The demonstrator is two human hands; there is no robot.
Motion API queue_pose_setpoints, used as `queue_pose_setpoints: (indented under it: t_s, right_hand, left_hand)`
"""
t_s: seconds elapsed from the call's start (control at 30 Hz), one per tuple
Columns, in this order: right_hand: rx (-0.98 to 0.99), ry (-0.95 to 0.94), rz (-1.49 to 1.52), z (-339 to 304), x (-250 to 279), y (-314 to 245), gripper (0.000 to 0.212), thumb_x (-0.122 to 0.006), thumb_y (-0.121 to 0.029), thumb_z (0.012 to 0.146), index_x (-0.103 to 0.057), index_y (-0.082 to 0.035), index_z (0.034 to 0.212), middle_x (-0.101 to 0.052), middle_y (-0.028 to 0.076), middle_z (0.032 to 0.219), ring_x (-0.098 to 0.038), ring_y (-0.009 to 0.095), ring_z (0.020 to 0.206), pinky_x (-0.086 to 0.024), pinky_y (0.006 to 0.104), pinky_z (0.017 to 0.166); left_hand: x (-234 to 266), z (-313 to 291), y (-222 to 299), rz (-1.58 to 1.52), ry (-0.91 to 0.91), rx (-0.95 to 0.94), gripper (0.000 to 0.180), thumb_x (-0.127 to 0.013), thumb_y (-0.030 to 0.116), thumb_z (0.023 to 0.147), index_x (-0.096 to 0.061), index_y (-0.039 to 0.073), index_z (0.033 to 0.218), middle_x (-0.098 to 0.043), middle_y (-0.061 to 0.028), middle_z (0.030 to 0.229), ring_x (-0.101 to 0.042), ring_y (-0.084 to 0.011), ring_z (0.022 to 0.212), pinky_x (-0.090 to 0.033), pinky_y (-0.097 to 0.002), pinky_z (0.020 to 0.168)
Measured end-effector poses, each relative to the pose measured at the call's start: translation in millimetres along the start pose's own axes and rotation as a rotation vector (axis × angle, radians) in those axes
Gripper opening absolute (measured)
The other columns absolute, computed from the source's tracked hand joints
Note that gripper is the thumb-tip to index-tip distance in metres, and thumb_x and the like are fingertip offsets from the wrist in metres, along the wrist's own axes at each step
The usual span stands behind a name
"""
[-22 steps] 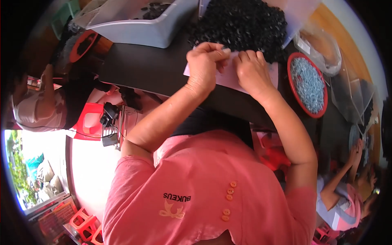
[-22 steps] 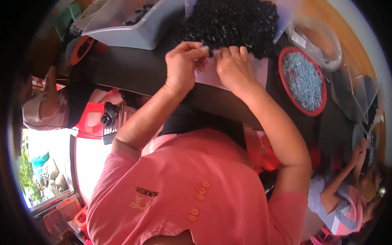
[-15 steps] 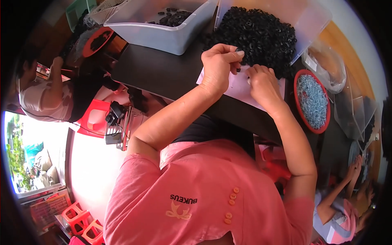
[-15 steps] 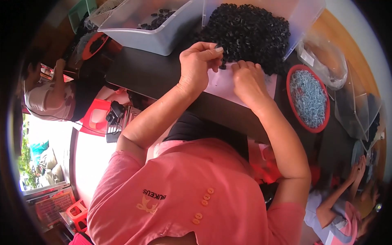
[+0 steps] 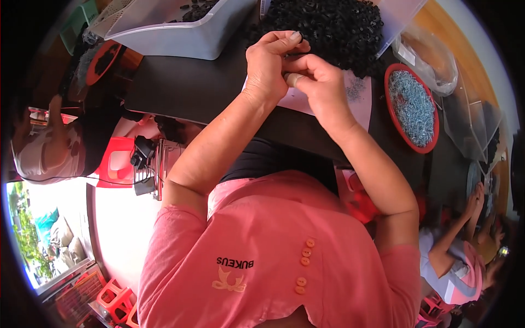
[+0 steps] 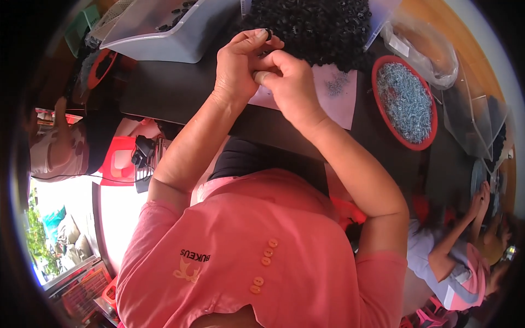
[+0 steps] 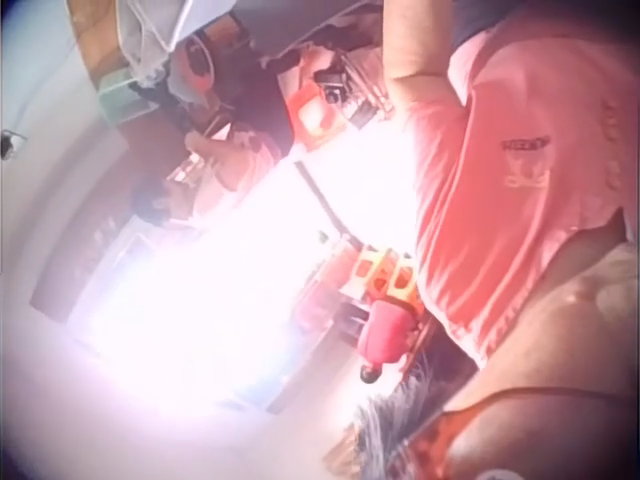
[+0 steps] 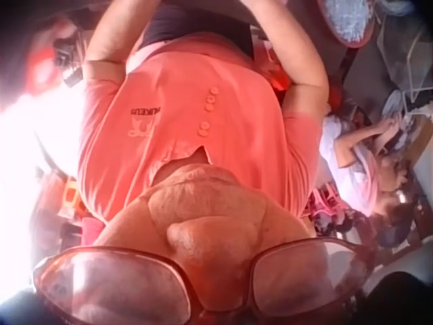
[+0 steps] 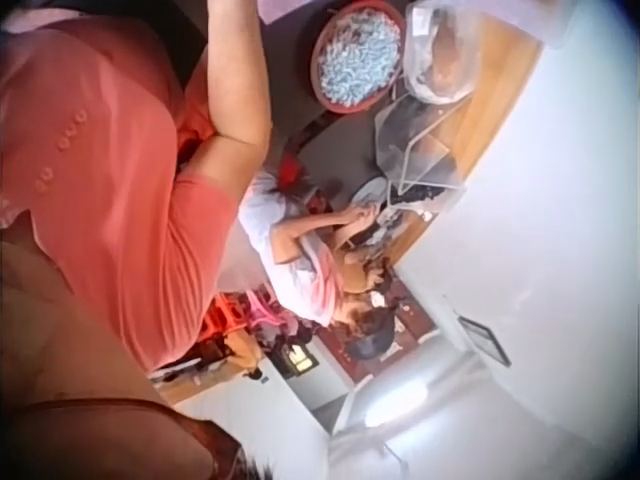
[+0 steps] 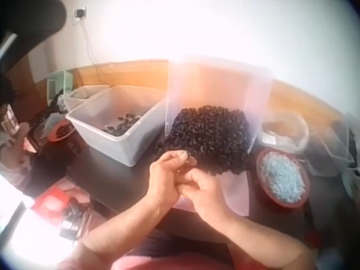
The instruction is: Assembling small black plastic components by manually inserting a small white part into each housing.
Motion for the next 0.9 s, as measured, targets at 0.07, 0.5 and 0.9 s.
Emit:
queue_pose_setpoints:
  t_s: [0.07, 0.5, 0.9]
  right_hand:
    - [0.005, -0.012, -0.046, -1, 0, 0, 0.011, -0.068, -0.001, 0.078, -0.066, 0.0, 0.089, -0.068, 0.007, 0.082, -0.062, 0.013, 0.074, -0.049, 0.0279, 0.067]
    - [0.374, 0.155, -0.394, 0, 34, -49, 0.011, -0.062, -0.001, 0.08, -0.066, -0.003, 0.09, -0.065, 0.011, 0.073, -0.063, 0.019, 0.062, -0.049, 0.0307, 0.06]
    - [-0.138, 0.048, -0.004, 17, 57, -23, 0.014, -0.061, -0.01, 0.088, -0.069, 0.0, 0.093, -0.066, 0.006, 0.078, -0.062, 0.013, 0.07, -0.046, 0.0247, 0.064]
  left_hand:
    - [-1, -3, -3, -0.035, -0.031, 0.054, 0.011, -0.064, 0.006, 0.089, -0.06, -0.003, 0.094, -0.064, -0.0125, 0.084, -0.063, -0.0218, 0.077, -0.054, -0.0324, 0.07]
    - [2, -4, -8, 0.139, -0.08, -0.018, 0.017, -0.061, 0.003, 0.092, -0.064, -0.008, 0.106, -0.067, -0.013, 0.092, -0.066, -0.0208, 0.082, -0.054, -0.0316, 0.073]
    - [-12, -17, -2, 0.464, -0.146, -0.115, 0.014, -0.064, 0.002, 0.088, -0.068, -0.007, 0.099, -0.067, -0.0098, 0.086, -0.063, -0.0157, 0.072, -0.052, -0.0271, 0.063]
Point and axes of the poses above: each hand's wrist, its own z-axis towards the middle knuckle, its own x-axis out of the back of the hand, y = z × x, the point moved 6 cm from there along z, towards the middle knuckle
